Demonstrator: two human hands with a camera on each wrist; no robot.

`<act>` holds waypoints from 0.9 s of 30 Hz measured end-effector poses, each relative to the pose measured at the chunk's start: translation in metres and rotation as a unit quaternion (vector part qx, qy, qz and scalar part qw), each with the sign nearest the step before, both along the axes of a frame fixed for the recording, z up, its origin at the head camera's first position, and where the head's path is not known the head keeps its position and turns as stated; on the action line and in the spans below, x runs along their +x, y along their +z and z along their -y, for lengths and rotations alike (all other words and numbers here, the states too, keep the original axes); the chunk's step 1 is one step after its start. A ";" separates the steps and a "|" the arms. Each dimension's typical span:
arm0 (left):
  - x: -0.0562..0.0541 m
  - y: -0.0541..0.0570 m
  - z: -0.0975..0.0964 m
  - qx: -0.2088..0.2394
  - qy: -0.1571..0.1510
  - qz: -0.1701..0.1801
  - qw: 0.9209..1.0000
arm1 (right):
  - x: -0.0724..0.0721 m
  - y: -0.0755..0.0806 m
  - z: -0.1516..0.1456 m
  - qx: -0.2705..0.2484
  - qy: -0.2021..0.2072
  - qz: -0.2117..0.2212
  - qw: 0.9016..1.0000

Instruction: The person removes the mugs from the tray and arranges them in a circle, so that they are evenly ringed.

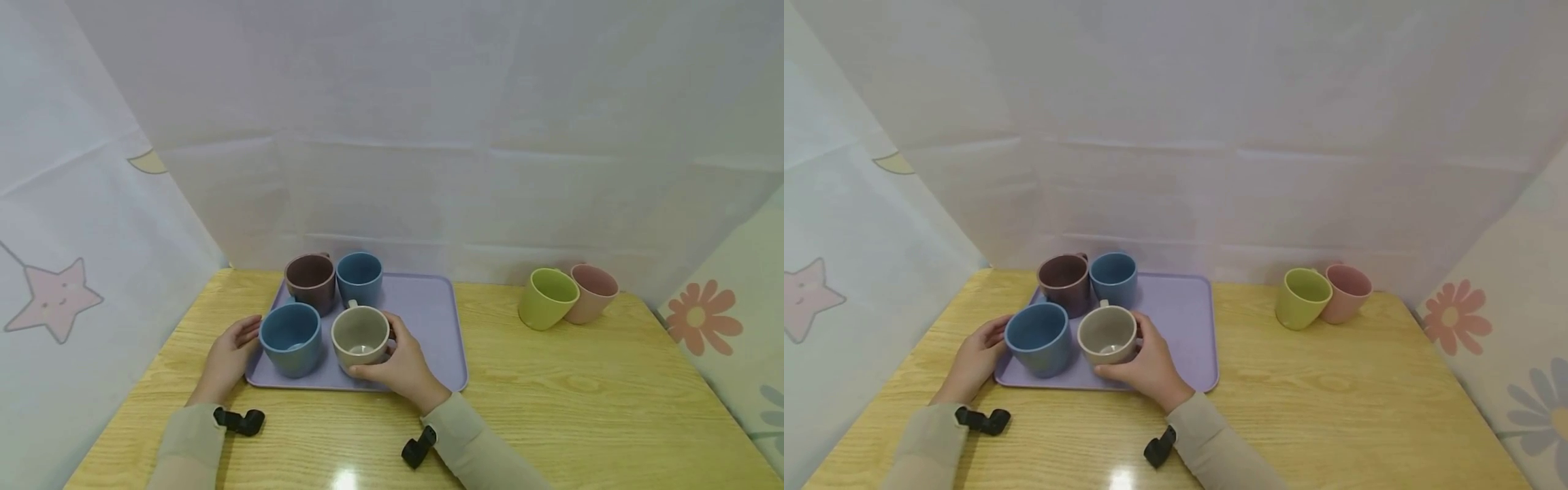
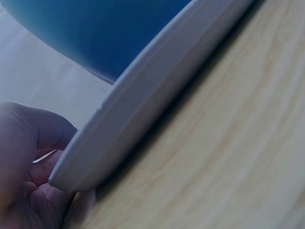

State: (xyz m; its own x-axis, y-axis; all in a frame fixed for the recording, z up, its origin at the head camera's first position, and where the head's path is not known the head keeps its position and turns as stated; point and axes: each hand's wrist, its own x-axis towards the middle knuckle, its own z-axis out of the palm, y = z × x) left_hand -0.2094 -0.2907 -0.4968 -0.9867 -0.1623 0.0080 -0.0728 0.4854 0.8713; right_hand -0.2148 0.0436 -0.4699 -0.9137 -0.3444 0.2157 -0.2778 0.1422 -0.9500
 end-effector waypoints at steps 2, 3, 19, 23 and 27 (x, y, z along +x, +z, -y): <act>-0.001 0.000 0.000 -0.001 0.000 0.000 1.000 | 0.000 0.001 -0.002 -0.003 0.001 0.002 1.000; -0.001 0.000 0.000 -0.001 -0.001 0.000 1.000 | 0.000 0.001 -0.002 -0.006 0.000 0.004 1.000; -0.001 -0.001 0.000 0.007 0.003 0.008 1.000 | 0.003 0.010 -0.024 0.008 -0.027 -0.002 1.000; -0.001 -0.001 0.000 0.007 0.003 0.008 1.000 | 0.003 0.012 -0.031 0.005 -0.035 -0.008 0.999; -0.002 -0.001 0.001 0.006 0.002 0.006 1.000 | 0.003 0.015 -0.037 0.001 -0.036 -0.014 0.999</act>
State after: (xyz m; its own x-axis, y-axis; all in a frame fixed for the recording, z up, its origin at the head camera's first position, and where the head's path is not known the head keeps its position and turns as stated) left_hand -0.2110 -0.2917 -0.4977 -0.9860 -0.1669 -0.0060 -0.0857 0.4747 0.8760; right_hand -0.2119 0.0809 -0.4552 -0.9297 -0.2791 0.2402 -0.2929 0.1650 -0.9418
